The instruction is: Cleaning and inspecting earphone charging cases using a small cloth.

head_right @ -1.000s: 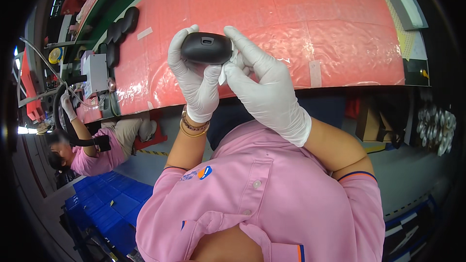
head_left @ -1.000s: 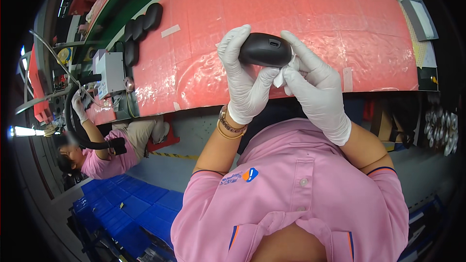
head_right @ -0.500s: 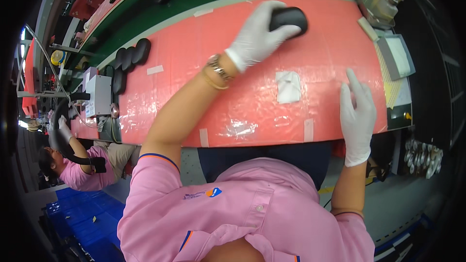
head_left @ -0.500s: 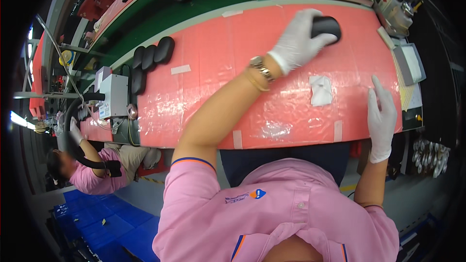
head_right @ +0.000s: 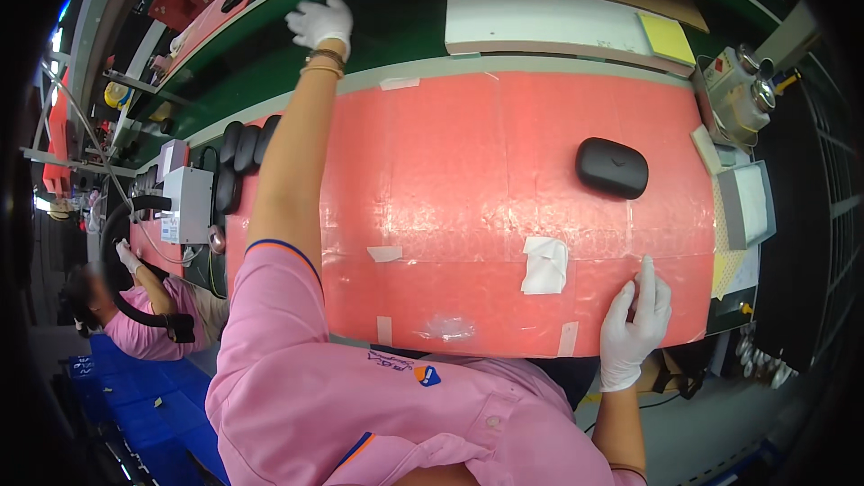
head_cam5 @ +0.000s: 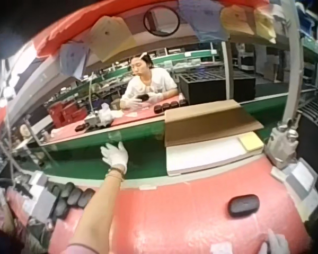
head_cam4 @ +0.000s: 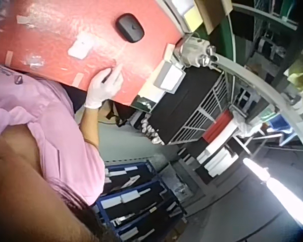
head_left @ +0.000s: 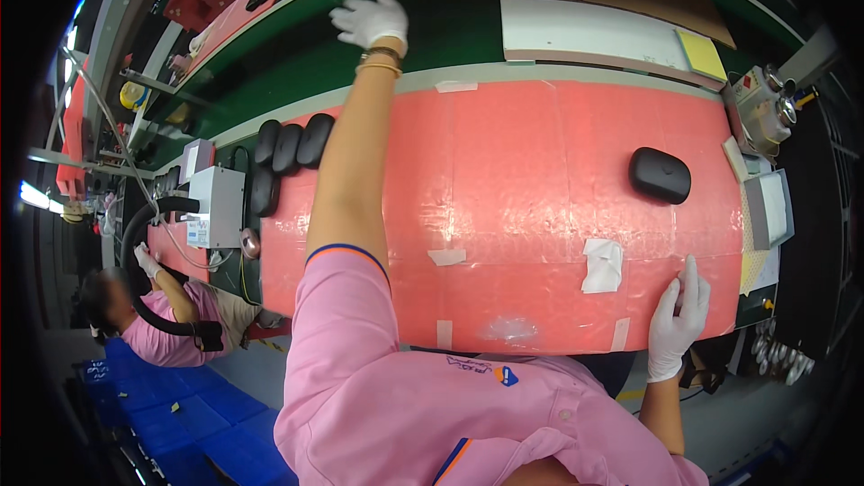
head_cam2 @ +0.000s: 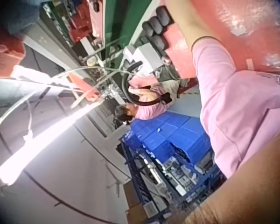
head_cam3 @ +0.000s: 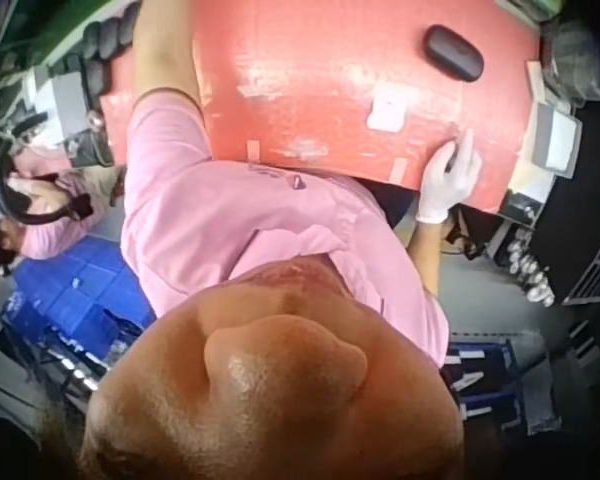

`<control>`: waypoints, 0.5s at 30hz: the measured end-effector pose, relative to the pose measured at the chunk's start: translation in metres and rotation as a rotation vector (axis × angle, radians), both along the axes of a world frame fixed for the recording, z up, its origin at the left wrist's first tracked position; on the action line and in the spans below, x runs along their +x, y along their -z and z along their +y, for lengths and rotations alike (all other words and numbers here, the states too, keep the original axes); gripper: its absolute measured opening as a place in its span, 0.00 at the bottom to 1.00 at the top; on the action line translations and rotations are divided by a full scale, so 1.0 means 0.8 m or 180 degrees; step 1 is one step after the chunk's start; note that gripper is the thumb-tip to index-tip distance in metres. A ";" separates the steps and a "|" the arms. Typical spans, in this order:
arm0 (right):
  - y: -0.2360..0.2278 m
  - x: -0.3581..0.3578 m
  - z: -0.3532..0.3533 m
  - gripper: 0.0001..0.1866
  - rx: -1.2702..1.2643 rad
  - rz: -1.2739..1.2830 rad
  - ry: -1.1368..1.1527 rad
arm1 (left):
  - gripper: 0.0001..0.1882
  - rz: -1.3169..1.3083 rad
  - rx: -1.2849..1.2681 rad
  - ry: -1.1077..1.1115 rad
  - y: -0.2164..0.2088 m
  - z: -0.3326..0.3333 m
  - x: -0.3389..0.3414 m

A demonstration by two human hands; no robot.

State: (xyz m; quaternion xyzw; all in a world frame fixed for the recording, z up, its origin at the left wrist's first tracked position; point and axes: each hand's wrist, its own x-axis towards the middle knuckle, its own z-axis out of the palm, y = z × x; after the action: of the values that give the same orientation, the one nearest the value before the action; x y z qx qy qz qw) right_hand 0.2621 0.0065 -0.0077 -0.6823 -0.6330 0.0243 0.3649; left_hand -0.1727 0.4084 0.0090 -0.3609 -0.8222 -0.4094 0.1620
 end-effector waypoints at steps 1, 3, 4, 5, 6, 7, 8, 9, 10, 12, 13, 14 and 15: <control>0.004 0.001 0.000 0.21 0.0019 -0.0186 0.0039 | 0.43 -0.0341 -0.0704 -0.0539 0.002 0.017 -0.020; 0.006 0.005 0.005 0.21 0.0055 -0.0427 0.0141 | 0.51 -0.1170 -0.1403 -0.0634 0.006 0.025 -0.037; 0.005 0.003 0.006 0.22 0.0021 -0.0346 0.0108 | 0.52 -0.1251 -0.1900 -0.0291 0.009 0.031 -0.060; 0.005 0.002 0.004 0.22 -0.0042 -0.0281 0.0102 | 0.54 -0.1327 -0.2427 0.0088 0.011 0.030 -0.059; 0.006 0.002 0.008 0.22 0.0167 -0.0360 0.0010 | 0.52 -0.1004 -0.2095 -0.0231 0.019 0.033 -0.047; 0.005 0.003 0.011 0.22 0.0164 -0.0366 0.0030 | 0.52 -0.1001 -0.2100 -0.0210 0.017 0.037 -0.041; 0.001 0.002 0.010 0.22 0.0076 -0.0330 0.0048 | 0.47 -0.0386 -0.2062 0.0571 0.009 0.034 -0.032; -0.002 0.002 0.008 0.22 -0.0009 -0.0299 0.0084 | 0.43 0.0236 -0.1982 0.1365 0.000 0.028 -0.017; -0.007 0.001 0.008 0.22 0.0034 -0.0410 0.0099 | 0.36 0.0448 -0.1640 0.1910 -0.001 0.014 0.008; -0.008 0.002 0.006 0.22 0.0103 -0.0307 0.0076 | 0.35 0.1633 -0.2006 0.2373 -0.027 -0.036 0.061; -0.008 0.005 0.009 0.21 0.0160 -0.0193 0.0019 | 0.37 0.1700 -0.1835 0.2651 -0.042 -0.061 0.071; -0.006 0.002 0.010 0.21 0.0158 -0.0202 0.0029 | 0.38 0.1839 -0.0914 0.2940 -0.059 -0.094 0.072; -0.009 0.001 0.010 0.21 0.0219 -0.0227 0.0017 | 0.34 0.1901 0.0196 0.3156 -0.083 -0.131 0.085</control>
State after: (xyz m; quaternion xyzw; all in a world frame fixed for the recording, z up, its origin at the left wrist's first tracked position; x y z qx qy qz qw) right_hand 0.2627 0.0145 -0.0008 -0.6715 -0.6442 -0.0229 0.3654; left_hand -0.1046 0.3033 0.0751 -0.7979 -0.4612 -0.3404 0.1862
